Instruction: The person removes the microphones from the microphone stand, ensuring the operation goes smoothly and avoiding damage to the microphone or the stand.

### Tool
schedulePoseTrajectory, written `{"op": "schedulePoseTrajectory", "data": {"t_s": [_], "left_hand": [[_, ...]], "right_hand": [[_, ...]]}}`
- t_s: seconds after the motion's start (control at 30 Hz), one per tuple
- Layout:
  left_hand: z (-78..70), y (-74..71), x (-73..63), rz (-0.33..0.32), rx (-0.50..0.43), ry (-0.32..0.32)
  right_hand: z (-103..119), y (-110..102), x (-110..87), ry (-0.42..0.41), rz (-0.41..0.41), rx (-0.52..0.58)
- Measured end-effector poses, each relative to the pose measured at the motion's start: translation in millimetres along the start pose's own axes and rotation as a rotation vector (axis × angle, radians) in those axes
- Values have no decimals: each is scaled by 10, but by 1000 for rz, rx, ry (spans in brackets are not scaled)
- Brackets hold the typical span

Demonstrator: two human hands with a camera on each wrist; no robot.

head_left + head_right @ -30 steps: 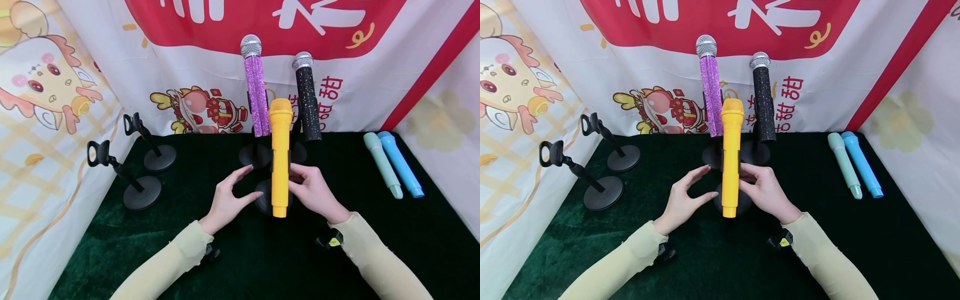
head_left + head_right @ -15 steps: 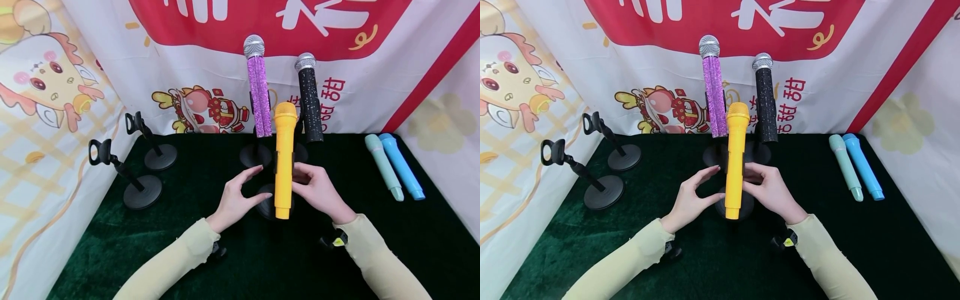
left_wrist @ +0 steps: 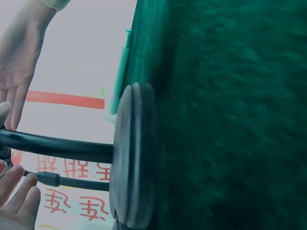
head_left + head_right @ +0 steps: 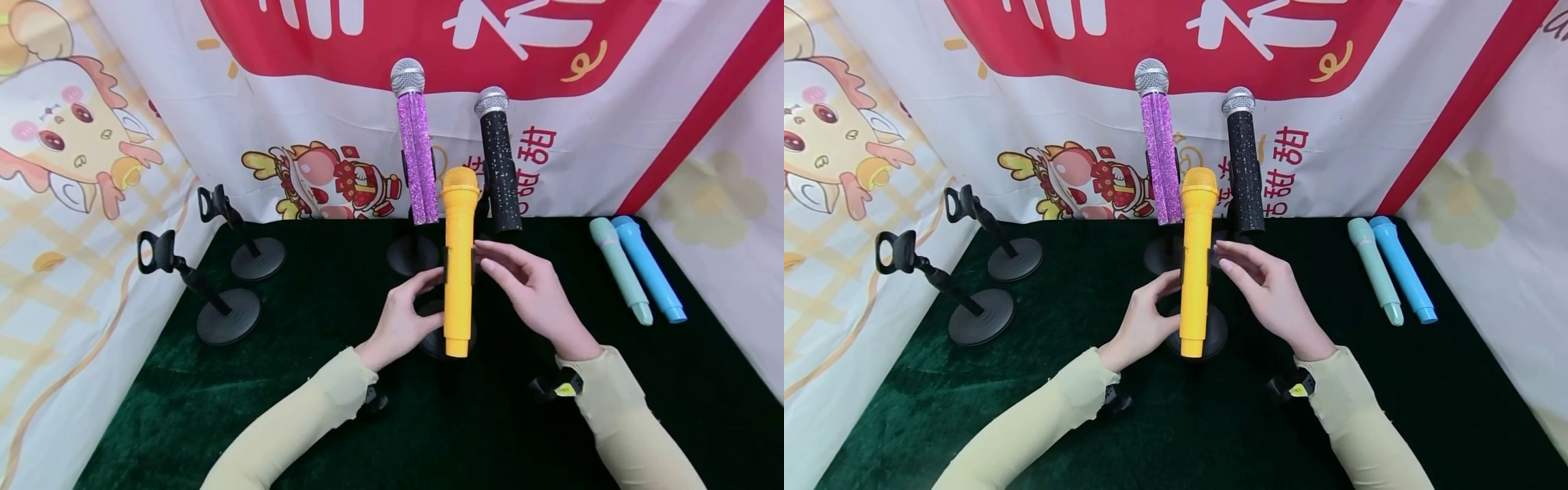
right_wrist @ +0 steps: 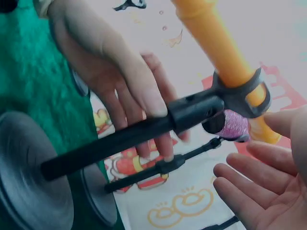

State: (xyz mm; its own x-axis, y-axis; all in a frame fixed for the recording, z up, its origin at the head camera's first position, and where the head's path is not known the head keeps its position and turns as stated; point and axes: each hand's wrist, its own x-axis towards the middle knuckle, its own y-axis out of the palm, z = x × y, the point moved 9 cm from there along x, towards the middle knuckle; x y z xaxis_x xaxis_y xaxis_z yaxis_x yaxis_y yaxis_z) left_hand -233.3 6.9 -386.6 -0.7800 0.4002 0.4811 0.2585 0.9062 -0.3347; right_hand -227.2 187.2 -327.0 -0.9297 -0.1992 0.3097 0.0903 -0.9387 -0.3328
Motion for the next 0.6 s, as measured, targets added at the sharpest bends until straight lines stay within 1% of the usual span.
{"op": "schedulePoseTrajectory", "data": {"t_s": [0.23,0.47,0.6], "left_hand": [[-19,38,111,-23,-7,-1],[-48,53,139,-20,-2,26],[-45,54,142,-23,-33,23]], "right_hand": [[102,33,54,23,-26,100],[158,54,122,65,-60,118],[158,64,168,109,-90,126]]}}
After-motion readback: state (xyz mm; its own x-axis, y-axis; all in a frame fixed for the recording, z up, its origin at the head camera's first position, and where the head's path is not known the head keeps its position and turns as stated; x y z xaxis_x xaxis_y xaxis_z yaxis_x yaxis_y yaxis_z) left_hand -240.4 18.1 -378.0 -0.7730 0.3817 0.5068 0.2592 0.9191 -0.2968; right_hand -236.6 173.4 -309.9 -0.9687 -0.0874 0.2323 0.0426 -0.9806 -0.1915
